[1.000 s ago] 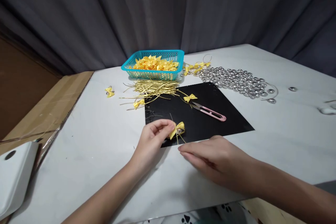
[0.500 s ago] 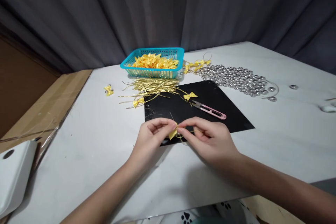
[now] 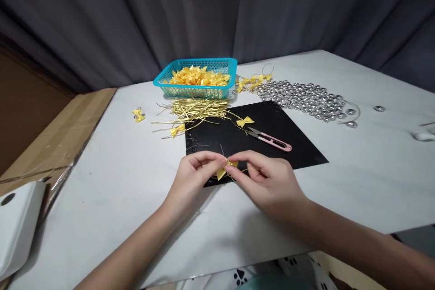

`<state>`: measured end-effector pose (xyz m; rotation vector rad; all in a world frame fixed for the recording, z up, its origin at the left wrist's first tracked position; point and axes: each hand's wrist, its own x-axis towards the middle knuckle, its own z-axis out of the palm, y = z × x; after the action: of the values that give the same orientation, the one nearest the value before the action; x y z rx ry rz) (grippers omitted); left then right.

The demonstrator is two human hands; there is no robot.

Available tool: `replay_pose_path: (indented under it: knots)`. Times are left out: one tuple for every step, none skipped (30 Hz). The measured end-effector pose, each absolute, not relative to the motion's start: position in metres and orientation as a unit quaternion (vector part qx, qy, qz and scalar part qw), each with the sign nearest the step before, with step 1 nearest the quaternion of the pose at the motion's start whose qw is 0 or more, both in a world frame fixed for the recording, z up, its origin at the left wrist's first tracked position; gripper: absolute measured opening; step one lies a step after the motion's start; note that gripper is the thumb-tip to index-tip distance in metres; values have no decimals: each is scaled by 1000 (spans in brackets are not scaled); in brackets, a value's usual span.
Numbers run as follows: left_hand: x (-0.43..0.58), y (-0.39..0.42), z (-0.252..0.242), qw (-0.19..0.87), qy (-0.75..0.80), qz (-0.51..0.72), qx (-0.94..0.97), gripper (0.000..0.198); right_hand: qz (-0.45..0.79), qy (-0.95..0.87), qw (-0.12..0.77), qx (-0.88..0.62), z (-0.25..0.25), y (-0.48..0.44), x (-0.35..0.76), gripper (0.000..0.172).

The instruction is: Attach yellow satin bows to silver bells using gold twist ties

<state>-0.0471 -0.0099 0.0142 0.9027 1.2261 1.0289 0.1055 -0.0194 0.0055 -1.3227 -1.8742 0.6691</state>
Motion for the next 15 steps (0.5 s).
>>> replay_pose_path:
  knots:
    - [-47, -10, 14, 609, 529, 444, 390, 8, 237, -742, 372, -505, 4, -19, 105, 15]
    - [-47, -10, 14, 610, 528, 444, 390, 7, 217, -752, 375, -496, 4, -19, 104, 15]
    - [-47, -10, 13, 611, 527, 444, 390, 7, 200, -761, 376, -490, 3, -19, 104, 16]
    - [-47, -10, 13, 612, 525, 444, 390, 7, 188, -768, 374, -485, 3, -19, 104, 15]
    - [-47, -10, 13, 615, 522, 444, 390, 7, 179, -773, 370, -483, 3, -19, 104, 15]
    - [-48, -11, 13, 617, 519, 444, 390, 8, 172, -777, 366, -482, 4, -19, 104, 15]
    - [-48, -11, 13, 619, 516, 445, 391, 9, 165, -780, 364, -482, 4, -20, 104, 15]
    - [-48, -12, 13, 620, 513, 447, 391, 9, 156, -782, 365, -481, 5, -20, 104, 15]
    - [-48, -12, 13, 619, 511, 450, 391, 9, 144, -784, 369, -479, 5, -20, 104, 16]
    - [-48, -12, 13, 618, 510, 453, 392, 9, 130, -785, 374, -477, 6, -21, 104, 15]
    - [-48, -12, 13, 615, 511, 456, 391, 9, 114, -786, 379, -474, 5, -22, 103, 15]
    - [-48, -12, 13, 614, 512, 457, 390, 10, 98, -788, 384, -471, 5, -22, 103, 14]
    - [-48, -12, 12, 615, 512, 458, 387, 10, 84, -788, 388, -470, 5, -23, 102, 13]
    - [-48, -11, 12, 618, 511, 459, 383, 10, 72, -788, 392, -470, 4, -23, 102, 13]
    - [-48, -11, 12, 622, 510, 459, 378, 10, 66, -785, 397, -471, 3, -24, 102, 12]
